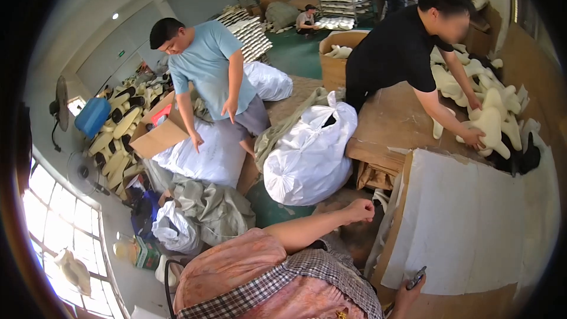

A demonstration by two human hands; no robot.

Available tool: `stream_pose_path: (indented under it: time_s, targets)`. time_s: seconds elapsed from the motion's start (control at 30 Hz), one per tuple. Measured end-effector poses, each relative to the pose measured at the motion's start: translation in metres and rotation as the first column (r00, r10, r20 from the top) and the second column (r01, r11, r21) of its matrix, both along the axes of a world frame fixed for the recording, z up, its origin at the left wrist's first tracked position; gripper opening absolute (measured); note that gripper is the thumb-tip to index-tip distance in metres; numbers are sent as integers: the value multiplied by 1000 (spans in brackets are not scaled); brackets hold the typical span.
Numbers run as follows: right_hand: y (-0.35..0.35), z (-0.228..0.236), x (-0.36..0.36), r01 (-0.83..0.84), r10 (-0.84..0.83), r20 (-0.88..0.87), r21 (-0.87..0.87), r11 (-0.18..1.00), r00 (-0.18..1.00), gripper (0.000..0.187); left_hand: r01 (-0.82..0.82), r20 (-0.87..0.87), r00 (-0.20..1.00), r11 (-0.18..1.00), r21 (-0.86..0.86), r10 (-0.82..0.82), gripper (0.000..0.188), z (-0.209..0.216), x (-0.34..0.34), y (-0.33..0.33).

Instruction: Organizing and preparing foam bicycle seat cushions on a workbench in a factory setting.

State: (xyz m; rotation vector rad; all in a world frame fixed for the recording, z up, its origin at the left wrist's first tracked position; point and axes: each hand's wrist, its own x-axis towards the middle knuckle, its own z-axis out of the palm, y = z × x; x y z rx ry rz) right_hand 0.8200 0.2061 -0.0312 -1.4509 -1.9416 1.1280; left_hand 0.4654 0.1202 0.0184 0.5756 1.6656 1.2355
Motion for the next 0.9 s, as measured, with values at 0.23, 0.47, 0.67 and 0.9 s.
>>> stream_pose_path:
  time_s: [0.23, 0.47, 0.67, 0.9]
  targets:
    - [1, 6, -3, 7, -7, 2, -31, 1000, 1000, 63, -9, -26, 1000, 1000, 12, 9, 6, 6, -2, -6]
    - [-2, 13, -6, 9, -9, 33, -4, 1000, 999, 63, -37, -26, 999, 999, 24, 37, 7, -2, -5, -15]
    - [-4, 18, -9, 23, -23, 96, 1, 1000, 995, 64, -58, -2, 998, 998, -11, 58, 7, -7, -6, -17]
    - [-4, 13, -6, 3, -9, 113, 52, 999, 994, 65, -42, 0, 999, 998, -54, 42, 9, -22, -8, -21]
